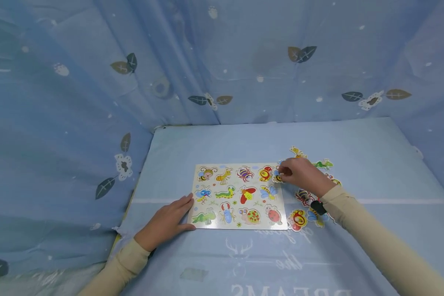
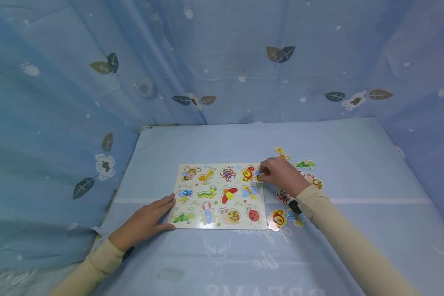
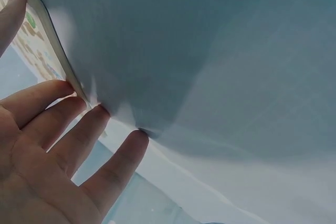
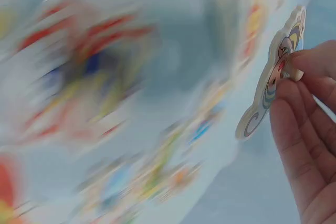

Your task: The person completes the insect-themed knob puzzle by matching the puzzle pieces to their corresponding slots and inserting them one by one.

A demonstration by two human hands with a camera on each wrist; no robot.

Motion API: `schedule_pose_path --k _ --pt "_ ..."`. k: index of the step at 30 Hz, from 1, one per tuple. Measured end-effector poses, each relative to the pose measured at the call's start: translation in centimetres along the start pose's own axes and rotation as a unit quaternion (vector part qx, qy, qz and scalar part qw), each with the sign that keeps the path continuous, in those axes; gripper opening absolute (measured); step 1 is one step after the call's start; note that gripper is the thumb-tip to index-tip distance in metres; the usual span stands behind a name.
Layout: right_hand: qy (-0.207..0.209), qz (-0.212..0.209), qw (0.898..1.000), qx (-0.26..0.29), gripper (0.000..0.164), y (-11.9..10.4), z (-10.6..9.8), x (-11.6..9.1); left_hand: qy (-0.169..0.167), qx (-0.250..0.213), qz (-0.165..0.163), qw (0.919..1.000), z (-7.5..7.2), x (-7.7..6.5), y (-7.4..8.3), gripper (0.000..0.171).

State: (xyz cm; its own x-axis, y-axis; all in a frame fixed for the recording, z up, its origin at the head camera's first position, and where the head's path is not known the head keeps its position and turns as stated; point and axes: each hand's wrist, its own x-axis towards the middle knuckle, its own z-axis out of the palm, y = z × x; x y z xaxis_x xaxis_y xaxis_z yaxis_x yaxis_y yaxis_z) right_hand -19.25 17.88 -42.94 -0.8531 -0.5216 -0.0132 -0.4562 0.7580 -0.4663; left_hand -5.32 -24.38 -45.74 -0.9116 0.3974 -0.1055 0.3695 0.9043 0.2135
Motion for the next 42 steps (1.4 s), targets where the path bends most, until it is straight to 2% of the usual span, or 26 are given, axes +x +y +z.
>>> schedule_pose_path --k 5,9,12,16,21,27,33,42 --pt "-0.02 -0.082 0.996 -0.003 0.009 -4.6 2.3 4.8 -0.009 -0.011 -0.007 0.9999 0.4 0.5 0.3 0.086" --pt "-0.04 -0.137 0.989 -0.029 0.022 -8.0 5.3 8.7 -0.014 -0.016 -0.001 0.9998 0.9 1.1 0.6 0.086" --pt "-0.041 -0.154 0.986 -0.044 0.031 -9.7 7.1 10.9 -0.015 -0.016 0.007 0.9997 1.2 1.4 0.8 0.086" --pt "-0.029 -0.152 0.987 -0.046 0.038 -10.8 8.8 12.8 -0.017 -0.02 0.013 0.9996 1.3 1.6 1.3 0.086" --pt "-0.032 -0.128 0.99 -0.047 0.04 -11.0 9.5 13.6 -0.02 -0.016 0.019 0.9995 1.4 2.0 1.7 0.086" --pt "-0.038 -0.105 0.992 -0.06 0.032 -11.3 9.9 13.7 -0.013 -0.001 0.033 0.9994 1.3 2.2 1.9 0.085" --pt "-0.036 -0.096 0.993 -0.059 0.025 -11.6 10.0 13.8 -0.017 -0.006 0.029 0.9994 1.1 2.2 1.8 0.086" --pt "-0.031 -0.113 0.993 -0.033 0.031 -12.2 10.4 13.8 -0.028 -0.018 0.015 0.9993 0.9 2.0 1.0 0.088"
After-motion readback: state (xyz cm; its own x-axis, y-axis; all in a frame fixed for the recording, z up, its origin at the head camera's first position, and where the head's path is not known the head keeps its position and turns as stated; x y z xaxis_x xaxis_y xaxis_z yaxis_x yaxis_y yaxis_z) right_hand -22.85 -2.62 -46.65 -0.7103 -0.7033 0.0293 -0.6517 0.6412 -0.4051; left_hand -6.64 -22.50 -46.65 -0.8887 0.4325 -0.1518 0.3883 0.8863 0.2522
